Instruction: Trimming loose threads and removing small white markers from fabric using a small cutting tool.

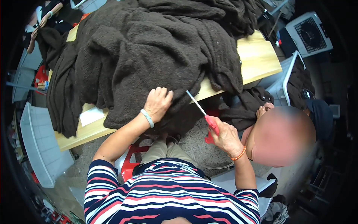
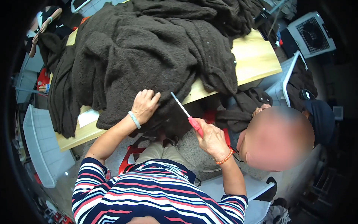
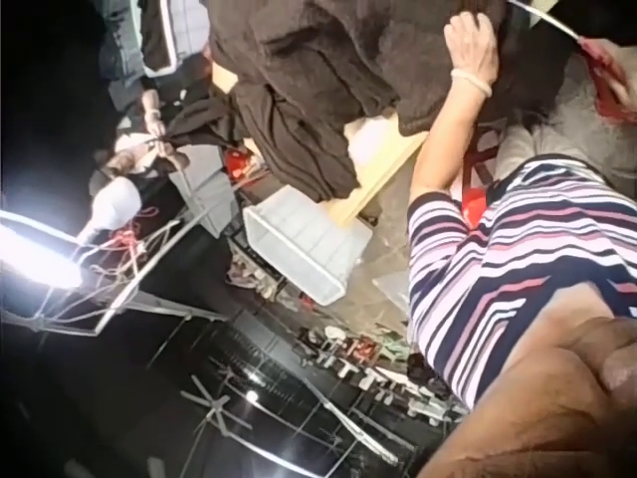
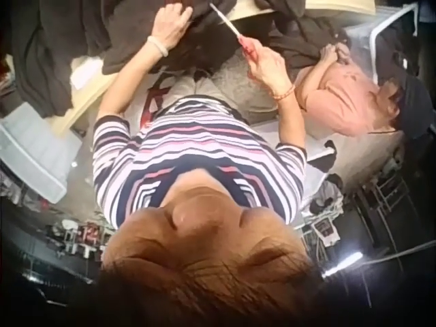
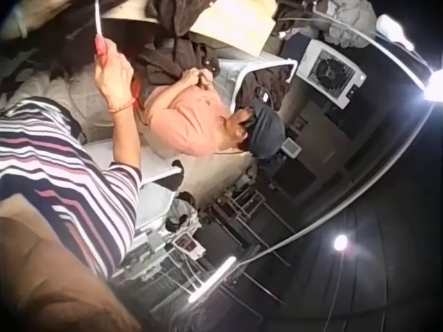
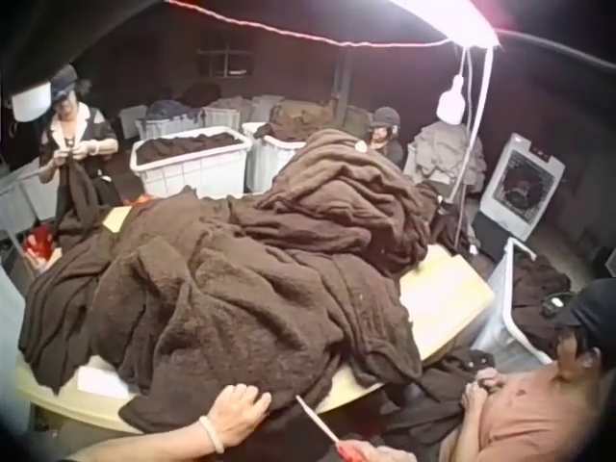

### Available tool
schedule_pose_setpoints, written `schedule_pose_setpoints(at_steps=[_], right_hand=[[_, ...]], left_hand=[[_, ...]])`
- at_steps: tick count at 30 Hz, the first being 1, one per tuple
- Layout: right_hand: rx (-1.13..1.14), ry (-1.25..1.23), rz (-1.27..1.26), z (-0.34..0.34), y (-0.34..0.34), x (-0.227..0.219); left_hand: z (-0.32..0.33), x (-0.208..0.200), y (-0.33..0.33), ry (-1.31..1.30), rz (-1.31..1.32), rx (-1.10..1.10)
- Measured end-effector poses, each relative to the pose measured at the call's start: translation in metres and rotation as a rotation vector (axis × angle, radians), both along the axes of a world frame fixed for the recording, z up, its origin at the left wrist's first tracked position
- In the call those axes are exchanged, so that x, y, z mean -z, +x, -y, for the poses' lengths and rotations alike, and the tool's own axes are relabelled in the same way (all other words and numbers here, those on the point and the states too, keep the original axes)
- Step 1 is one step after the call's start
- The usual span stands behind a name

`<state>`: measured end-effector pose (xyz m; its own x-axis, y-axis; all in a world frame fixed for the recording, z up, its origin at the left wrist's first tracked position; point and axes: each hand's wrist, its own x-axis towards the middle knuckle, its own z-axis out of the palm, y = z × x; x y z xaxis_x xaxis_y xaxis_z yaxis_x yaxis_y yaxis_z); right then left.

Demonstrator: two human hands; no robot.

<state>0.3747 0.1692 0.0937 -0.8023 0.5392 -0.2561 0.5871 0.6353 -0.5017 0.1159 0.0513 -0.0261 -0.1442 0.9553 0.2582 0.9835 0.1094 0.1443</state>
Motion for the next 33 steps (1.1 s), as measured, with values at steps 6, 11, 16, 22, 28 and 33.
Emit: schedule_pose_setpoints(at_steps=[6,11,16,22,28,33], right_hand=[[-0.048,0.011,0.036,0.009,0.007,-0.015],[-0.175,-0.055,0.093,0.019,-0.006,-0.021],[-0.229,-0.059,0.069,0.018,-0.026,-0.015],[-0.156,0.004,-0.134,0.019,-0.023,0.005],[-0.103,-0.092,-0.073,0.015,-0.002,0.013],[-0.166,-0.066,-0.062,0.03,-0.009,0.008]], left_hand=[[-0.01,0.002,-0.012,0.279,0.717,-0.172],[-0.008,0.025,-0.026,0.298,1.237,-0.324],[-0.002,0.023,-0.036,0.279,1.482,-0.408],[0.03,-0.004,-0.031,0.288,0.898,-0.286],[0.111,-0.029,-0.009,0.058,0.103,-0.2],[0.107,-0.001,-0.016,0.26,0.65,-0.273]])
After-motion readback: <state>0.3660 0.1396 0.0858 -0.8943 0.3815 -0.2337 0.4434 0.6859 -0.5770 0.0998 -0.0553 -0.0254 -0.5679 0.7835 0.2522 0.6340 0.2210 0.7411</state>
